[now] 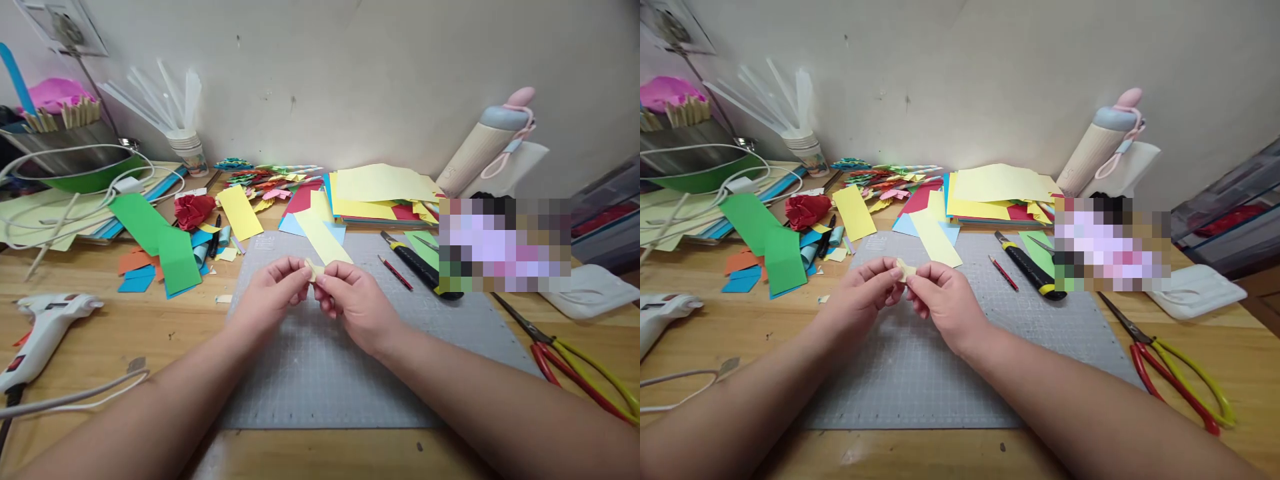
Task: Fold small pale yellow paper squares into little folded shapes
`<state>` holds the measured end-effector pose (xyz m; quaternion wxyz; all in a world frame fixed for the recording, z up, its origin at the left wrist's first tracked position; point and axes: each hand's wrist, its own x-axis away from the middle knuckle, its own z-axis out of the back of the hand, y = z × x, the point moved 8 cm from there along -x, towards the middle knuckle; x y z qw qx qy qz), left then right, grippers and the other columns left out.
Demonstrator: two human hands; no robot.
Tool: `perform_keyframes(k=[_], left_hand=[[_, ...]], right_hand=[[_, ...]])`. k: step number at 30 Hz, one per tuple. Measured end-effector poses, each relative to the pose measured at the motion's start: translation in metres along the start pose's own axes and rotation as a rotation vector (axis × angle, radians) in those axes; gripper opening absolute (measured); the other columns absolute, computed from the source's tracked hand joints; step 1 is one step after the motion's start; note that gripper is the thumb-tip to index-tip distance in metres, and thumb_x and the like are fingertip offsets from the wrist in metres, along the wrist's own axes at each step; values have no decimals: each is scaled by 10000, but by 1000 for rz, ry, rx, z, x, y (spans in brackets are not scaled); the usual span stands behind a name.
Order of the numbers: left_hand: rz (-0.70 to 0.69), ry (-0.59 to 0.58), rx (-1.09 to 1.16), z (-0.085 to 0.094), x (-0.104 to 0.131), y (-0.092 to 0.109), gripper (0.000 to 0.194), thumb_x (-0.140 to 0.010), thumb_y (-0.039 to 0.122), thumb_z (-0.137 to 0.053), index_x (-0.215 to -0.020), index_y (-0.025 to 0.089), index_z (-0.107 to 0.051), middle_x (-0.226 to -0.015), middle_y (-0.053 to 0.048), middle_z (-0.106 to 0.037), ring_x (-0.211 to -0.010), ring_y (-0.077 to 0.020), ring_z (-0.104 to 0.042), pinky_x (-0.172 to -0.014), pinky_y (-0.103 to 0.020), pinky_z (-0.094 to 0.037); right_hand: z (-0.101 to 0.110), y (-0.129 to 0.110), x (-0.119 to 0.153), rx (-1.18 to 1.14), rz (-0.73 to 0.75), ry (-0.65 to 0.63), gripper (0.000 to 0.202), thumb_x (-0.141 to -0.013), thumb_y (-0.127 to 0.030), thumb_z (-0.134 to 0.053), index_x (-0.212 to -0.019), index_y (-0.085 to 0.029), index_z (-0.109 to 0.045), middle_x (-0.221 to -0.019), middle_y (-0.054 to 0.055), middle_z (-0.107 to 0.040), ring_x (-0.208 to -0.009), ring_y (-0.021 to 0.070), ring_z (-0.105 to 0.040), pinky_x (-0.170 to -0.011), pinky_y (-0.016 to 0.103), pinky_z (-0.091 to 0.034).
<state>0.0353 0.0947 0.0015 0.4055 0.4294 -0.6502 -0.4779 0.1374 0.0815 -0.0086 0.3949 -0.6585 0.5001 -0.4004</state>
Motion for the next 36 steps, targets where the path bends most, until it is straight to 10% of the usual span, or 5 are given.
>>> perform_keyframes(k=[17,25,36], left_hand=[[16,15,-38,9,1,-9,217,-726,243,-738,-628,159,-565,-618,40,-560,-603,-102,-507,-595,-230,-387],[185,-165,262,-6,6,-28,218,-809,277,-630,-669,185,-489,-643,12,-555,-649,-149,-540,-658,-291,-398],[4,-217,-210,-8,10,-9,296,-856,309,-575,-605,177,-493,-586,40,-461,-580,-111,-409,-582,-241,-322]], right_hand=[[3,5,3,234,-10,-99,261,-856,-364,-606,-681,-189,-524,-607,-42,-476,-553,108,-411,-532,258,-319],[-1,14,3,24,-91,-167,228,-818,-327,-634,-662,-182,-551,-629,-21,-554,-548,94,-449,-519,241,-327],[-3,19,8,145,-151,-180,291,-775,-285,-641,-576,-187,-453,-511,-63,-460,-478,71,-362,-465,222,-266]])
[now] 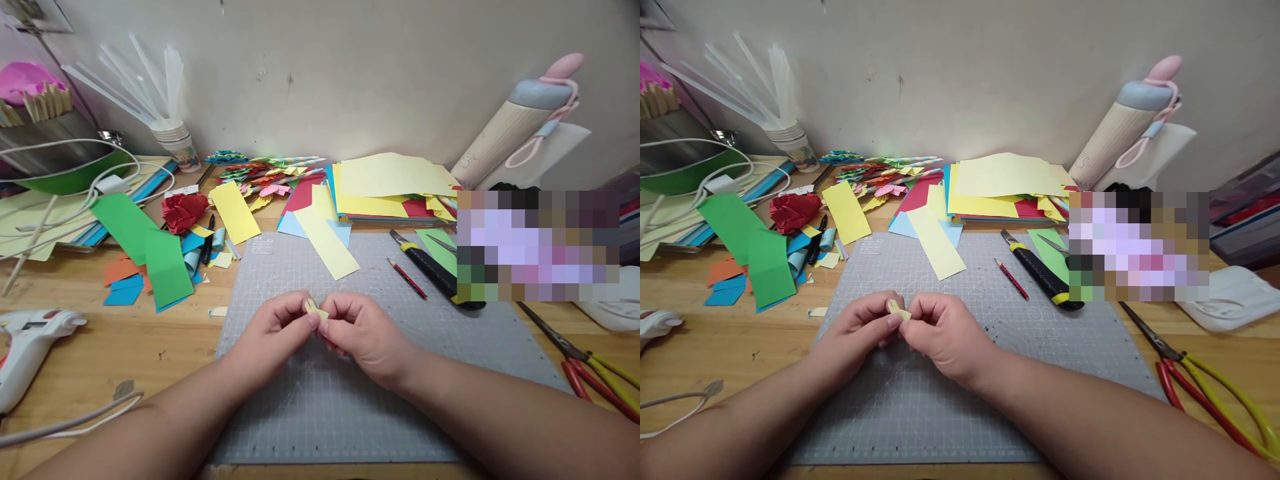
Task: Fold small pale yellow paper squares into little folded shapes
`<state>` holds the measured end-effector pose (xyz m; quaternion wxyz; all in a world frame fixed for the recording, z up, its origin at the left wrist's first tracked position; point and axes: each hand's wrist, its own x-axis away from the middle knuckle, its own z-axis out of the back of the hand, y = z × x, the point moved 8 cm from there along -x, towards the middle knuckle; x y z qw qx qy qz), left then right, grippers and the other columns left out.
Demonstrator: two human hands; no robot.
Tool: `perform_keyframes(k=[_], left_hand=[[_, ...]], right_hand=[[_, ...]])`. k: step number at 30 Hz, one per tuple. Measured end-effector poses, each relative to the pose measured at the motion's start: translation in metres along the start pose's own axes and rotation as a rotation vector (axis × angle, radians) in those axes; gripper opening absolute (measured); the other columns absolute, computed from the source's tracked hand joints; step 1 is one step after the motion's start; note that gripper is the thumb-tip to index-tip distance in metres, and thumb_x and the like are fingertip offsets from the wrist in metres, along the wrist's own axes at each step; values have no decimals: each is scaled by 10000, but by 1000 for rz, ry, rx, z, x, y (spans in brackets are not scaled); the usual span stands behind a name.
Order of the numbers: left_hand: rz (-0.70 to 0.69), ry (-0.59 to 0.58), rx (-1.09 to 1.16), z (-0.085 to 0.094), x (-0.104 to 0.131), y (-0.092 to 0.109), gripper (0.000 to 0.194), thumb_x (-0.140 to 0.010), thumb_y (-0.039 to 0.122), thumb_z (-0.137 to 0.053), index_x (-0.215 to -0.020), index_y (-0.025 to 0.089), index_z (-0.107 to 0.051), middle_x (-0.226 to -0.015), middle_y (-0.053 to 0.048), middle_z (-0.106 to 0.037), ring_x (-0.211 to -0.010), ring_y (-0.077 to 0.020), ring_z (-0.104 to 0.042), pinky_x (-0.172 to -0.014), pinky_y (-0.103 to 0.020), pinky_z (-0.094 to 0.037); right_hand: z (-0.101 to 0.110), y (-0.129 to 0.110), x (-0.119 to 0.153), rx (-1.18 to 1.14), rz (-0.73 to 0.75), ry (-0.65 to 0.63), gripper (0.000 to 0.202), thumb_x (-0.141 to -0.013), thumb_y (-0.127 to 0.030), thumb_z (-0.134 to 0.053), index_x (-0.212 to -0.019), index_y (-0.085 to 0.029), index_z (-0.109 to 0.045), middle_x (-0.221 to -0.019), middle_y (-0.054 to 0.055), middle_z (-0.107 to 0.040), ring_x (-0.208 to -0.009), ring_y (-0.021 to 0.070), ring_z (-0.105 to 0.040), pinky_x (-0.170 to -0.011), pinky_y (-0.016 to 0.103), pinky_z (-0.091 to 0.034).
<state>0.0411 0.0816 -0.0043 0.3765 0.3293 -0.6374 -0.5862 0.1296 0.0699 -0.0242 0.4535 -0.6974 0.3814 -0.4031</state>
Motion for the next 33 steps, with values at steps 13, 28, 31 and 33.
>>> perform_keyframes(k=[13,28,31,33], left_hand=[[68,24,123,7,-2,-14,300,-874,373,-515,-642,183,-507,-572,30,-454,-575,-129,-413,-577,-257,-313],[9,46,68,9,-1,-8,243,-876,282,-539,-658,175,-535,-593,42,-467,-594,-118,-410,-586,-258,-285],[-15,61,51,11,-1,-5,232,-874,269,-546,-662,176,-540,-614,45,-478,-613,-113,-421,-604,-253,-297],[-9,62,54,12,-2,-6,229,-865,264,-549,-655,175,-534,-607,47,-474,-601,-110,-417,-592,-252,-295]], right_hand=[[-2,-1,1,-100,-3,-29,268,-819,-365,-653,-681,-181,-517,-610,-43,-520,-490,71,-411,-462,219,-298],[-3,-2,3,-13,-24,-20,246,-818,-327,-605,-652,-182,-494,-581,-46,-497,-486,74,-399,-475,224,-304],[-2,-2,3,6,-33,-10,243,-827,-349,-605,-676,-179,-519,-604,-38,-521,-487,74,-411,-461,223,-305],[-1,-5,2,31,11,-6,231,-821,-325,-618,-663,-178,-536,-604,-35,-533,-497,76,-422,-469,227,-310]])
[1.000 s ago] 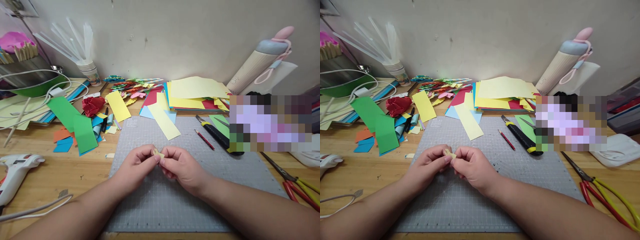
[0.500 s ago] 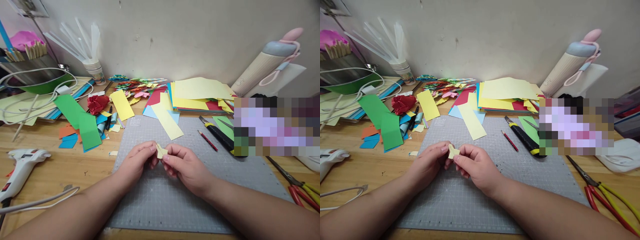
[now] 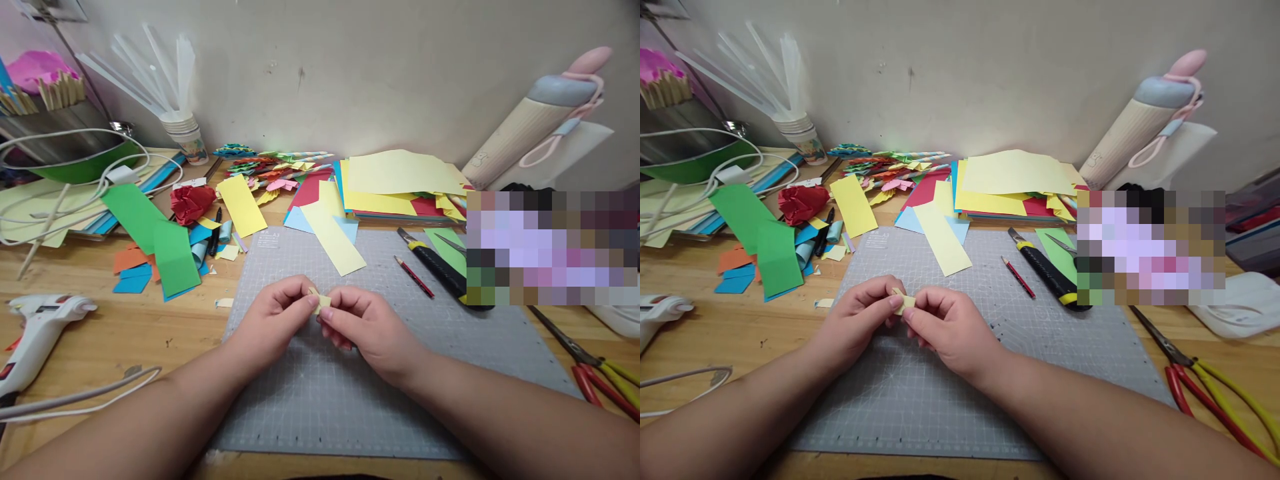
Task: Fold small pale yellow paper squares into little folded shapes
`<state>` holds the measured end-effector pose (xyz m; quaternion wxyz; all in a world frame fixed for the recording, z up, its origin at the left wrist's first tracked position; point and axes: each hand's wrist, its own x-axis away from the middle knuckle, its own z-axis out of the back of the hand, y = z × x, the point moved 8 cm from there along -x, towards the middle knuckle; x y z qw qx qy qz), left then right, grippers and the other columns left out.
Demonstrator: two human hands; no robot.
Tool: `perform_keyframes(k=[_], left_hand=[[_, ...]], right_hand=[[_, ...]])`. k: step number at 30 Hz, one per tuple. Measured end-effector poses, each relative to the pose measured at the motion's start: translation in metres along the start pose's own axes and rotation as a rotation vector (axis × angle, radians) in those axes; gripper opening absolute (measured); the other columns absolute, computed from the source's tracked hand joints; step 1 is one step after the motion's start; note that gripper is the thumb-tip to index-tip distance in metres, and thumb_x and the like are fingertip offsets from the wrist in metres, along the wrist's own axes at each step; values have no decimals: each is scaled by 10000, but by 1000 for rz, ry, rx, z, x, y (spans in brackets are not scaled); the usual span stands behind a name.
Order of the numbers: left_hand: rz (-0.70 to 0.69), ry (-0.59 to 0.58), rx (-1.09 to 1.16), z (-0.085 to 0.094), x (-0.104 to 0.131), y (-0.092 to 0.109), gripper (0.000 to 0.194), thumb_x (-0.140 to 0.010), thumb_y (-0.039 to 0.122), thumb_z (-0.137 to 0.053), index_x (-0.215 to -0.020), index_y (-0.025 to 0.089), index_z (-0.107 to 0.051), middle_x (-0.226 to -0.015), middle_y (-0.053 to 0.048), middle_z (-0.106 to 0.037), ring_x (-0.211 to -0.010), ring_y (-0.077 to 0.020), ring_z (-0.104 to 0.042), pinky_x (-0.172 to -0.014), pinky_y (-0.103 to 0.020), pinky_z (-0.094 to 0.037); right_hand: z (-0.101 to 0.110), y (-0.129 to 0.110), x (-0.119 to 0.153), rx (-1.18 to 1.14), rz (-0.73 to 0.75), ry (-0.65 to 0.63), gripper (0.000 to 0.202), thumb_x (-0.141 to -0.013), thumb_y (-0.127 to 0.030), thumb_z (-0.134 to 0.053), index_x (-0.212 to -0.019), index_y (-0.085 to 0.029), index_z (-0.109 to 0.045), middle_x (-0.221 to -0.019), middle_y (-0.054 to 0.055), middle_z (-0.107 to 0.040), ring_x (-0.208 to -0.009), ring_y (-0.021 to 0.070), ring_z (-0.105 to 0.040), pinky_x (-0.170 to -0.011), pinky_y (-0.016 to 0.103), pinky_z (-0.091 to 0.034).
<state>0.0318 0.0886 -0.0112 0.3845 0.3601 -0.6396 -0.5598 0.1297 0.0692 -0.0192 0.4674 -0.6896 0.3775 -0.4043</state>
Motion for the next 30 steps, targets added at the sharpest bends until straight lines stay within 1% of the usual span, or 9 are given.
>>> perform_keyframes(k=[4,8,11,14,17,19,21,27,30], left_hand=[[44,-26,54,-4,-2,-8,216,-856,272,-517,-662,180,-506,-570,55,-449,-552,-108,-409,-554,-253,-288],[62,-60,99,-10,-3,-12,208,-853,279,-513,-670,180,-506,-585,46,-462,-575,-117,-451,-571,-261,-304],[61,-72,106,-11,-2,-12,233,-850,287,-552,-651,175,-508,-594,44,-463,-584,-113,-446,-570,-261,-296],[54,-59,127,-9,-2,-11,233,-859,300,-562,-668,175,-515,-593,46,-470,-574,-106,-430,-565,-256,-293],[39,-23,171,-5,-3,-11,222,-890,343,-525,-732,186,-513,-600,52,-470,-571,-102,-416,-563,-246,-305],[27,0,189,-3,-4,-10,181,-878,342,-553,-781,192,-520,-631,56,-476,-586,-96,-414,-569,-236,-314],[18,17,184,-1,-5,-8,141,-849,305,-604,-807,189,-537,-654,59,-487,-595,-86,-411,-574,-225,-314],[41,77,81,4,-5,-6,143,-831,255,-614,-742,167,-546,-603,65,-473,-561,-75,-379,-550,-216,-299],[54,87,89,4,-5,-6,148,-818,281,-624,-756,172,-546,-609,66,-475,-558,-76,-386,-544,-216,-301]], right_hand=[[1,-1,-1,-52,82,45,214,-791,-273,-639,-616,-187,-549,-585,-37,-551,-515,84,-439,-494,238,-315],[3,3,0,-181,101,141,203,-727,-209,-642,-558,-194,-531,-529,-50,-540,-501,85,-431,-502,242,-309],[4,4,1,-210,92,191,186,-703,-172,-615,-538,-194,-533,-502,-57,-525,-492,82,-419,-499,238,-303],[3,4,1,-170,78,172,192,-731,-195,-612,-552,-193,-541,-518,-52,-536,-488,81,-414,-487,237,-298],[7,2,1,-86,94,172,194,-788,-237,-607,-606,-188,-561,-572,-44,-554,-507,82,-428,-484,236,-303],[11,3,1,-74,100,183,192,-818,-262,-601,-645,-188,-563,-598,-44,-554,-520,81,-437,-491,232,-314],[12,3,1,-69,97,179,205,-832,-278,-604,-656,-188,-549,-600,-46,-543,-528,82,-443,-501,230,-329],[14,-1,0,-31,83,169,156,-833,-313,-631,-763,-180,-592,-632,-46,-537,-541,78,-446,-515,223,-358],[17,-1,-1,-12,72,190,188,-827,-315,-650,-723,-174,-582,-588,-51,-526,-525,73,-439,-511,221,-346]])
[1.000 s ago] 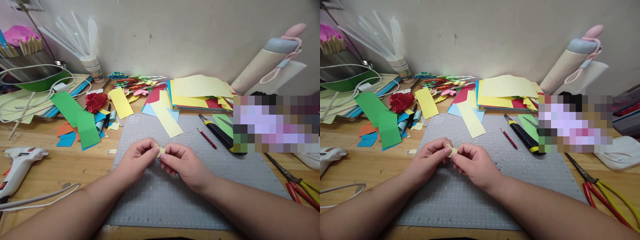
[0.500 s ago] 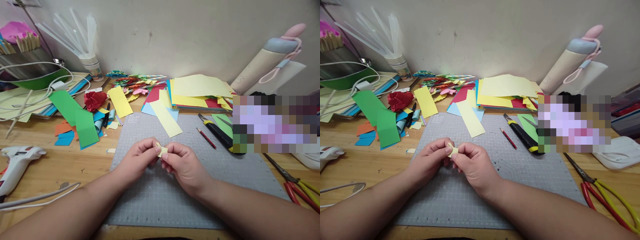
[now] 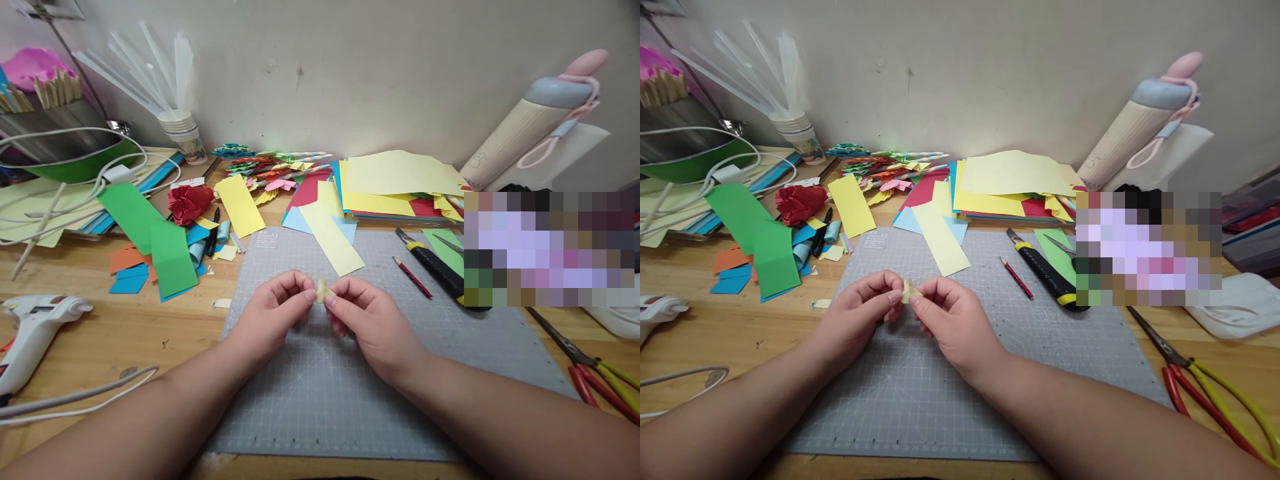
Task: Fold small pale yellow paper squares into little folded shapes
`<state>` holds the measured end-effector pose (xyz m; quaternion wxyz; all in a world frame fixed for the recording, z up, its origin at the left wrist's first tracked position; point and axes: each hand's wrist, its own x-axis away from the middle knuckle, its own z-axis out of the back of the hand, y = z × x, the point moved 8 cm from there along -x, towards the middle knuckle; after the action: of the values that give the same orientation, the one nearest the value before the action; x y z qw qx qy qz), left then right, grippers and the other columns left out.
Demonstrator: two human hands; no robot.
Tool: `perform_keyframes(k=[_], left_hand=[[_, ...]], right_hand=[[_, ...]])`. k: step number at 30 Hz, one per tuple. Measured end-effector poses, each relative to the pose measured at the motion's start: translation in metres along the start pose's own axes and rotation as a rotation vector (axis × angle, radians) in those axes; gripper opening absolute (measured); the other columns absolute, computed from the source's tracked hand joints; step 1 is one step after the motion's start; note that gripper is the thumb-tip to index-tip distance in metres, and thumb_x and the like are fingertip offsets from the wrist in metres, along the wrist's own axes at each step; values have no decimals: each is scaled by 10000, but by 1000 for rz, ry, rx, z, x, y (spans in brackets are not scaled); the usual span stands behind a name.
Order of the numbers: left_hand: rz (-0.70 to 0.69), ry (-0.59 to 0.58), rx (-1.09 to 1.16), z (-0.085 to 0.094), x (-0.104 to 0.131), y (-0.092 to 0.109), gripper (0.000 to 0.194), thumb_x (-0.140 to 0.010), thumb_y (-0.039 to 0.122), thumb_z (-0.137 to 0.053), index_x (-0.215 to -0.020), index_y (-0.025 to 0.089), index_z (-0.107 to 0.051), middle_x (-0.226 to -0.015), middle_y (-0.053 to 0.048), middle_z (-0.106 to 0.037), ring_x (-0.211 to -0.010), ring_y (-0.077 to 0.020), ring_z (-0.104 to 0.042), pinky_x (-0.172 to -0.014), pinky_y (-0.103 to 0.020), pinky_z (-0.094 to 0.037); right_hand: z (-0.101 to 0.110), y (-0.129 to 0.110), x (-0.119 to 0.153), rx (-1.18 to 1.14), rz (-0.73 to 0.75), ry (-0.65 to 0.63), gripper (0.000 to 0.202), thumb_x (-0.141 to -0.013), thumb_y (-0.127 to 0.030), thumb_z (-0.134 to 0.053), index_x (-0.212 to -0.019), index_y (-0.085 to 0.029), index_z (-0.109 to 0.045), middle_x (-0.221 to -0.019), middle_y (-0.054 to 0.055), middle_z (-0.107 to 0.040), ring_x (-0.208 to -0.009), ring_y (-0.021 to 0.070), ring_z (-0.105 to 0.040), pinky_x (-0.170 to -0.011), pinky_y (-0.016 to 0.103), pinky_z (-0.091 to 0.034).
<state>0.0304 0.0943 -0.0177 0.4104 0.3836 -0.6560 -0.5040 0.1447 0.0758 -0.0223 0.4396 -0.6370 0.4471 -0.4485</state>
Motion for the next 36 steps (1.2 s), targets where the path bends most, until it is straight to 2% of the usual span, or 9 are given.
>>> perform_keyframes(k=[3,8,14,17,19,24,26,31,36], left_hand=[[-12,4,-3,-1,-1,1,160,-793,298,-657,-774,173,-557,-630,58,-500,-566,-78,-404,-546,-217,-308],[-14,27,-31,2,-2,0,171,-799,291,-647,-739,164,-550,-615,49,-507,-553,-79,-396,-545,-223,-304],[-70,24,-80,1,0,5,154,-786,290,-654,-847,174,-573,-711,23,-536,-644,-116,-475,-609,-250,-368],[-197,51,-284,0,3,15,125,-814,284,-625,-778,173,-580,-773,-13,-559,-730,-152,-511,-671,-289,-392],[-237,73,-415,1,5,19,185,-847,297,-587,-712,174,-556,-751,-15,-551,-726,-157,-503,-671,-295,-387],[-107,28,-368,1,6,10,239,-845,349,-566,-687,181,-504,-667,18,-484,-646,-142,-448,-600,-269,-359],[-104,14,-425,0,7,11,236,-855,343,-545,-688,185,-490,-665,17,-480,-645,-145,-444,-597,-269,-351],[-228,-16,-637,-5,10,22,212,-898,277,-473,-703,194,-468,-710,12,-489,-690,-154,-456,-649,-276,-359],[-205,-35,-700,-6,6,19,240,-934,279,-398,-722,197,-476,-728,11,-491,-706,-161,-458,-657,-274,-348]], right_hand=[[1,4,-1,-64,-27,6,204,-825,-325,-655,-715,-176,-571,-575,-51,-530,-514,73,-440,-505,222,-337],[0,6,-4,-177,-57,-13,163,-835,-350,-631,-858,-194,-592,-672,-35,-562,-574,96,-481,-529,239,-364],[-1,4,-7,-61,-54,-25,227,-805,-354,-656,-708,-178,-550,-587,-48,-510,-531,90,-423,-523,243,-330],[-2,3,-5,-64,-50,-24,244,-811,-367,-649,-703,-188,-524,-578,-53,-498,-526,95,-416,-517,244,-316],[-1,1,-3,-10,-20,-21,246,-827,-364,-634,-698,-194,-510,-574,-53,-487,-534,104,-414,-528,251,-316],[-1,-16,2,230,190,-3,207,-859,-298,-584,-689,-208,-509,-631,-39,-454,-602,132,-407,-573,273,-331],[-3,-21,3,315,257,-20,190,-864,-271,-570,-694,-209,-510,-668,-28,-467,-638,141,-425,-599,282,-347],[-4,-17,-2,260,166,-77,129,-881,-312,-545,-803,-214,-516,-672,-31,-478,-616,135,-435,-567,270,-357],[-3,-18,-5,422,198,-69,187,-886,-322,-511,-738,-207,-509,-627,-36,-471,-584,128,-440,-551,261,-366]])
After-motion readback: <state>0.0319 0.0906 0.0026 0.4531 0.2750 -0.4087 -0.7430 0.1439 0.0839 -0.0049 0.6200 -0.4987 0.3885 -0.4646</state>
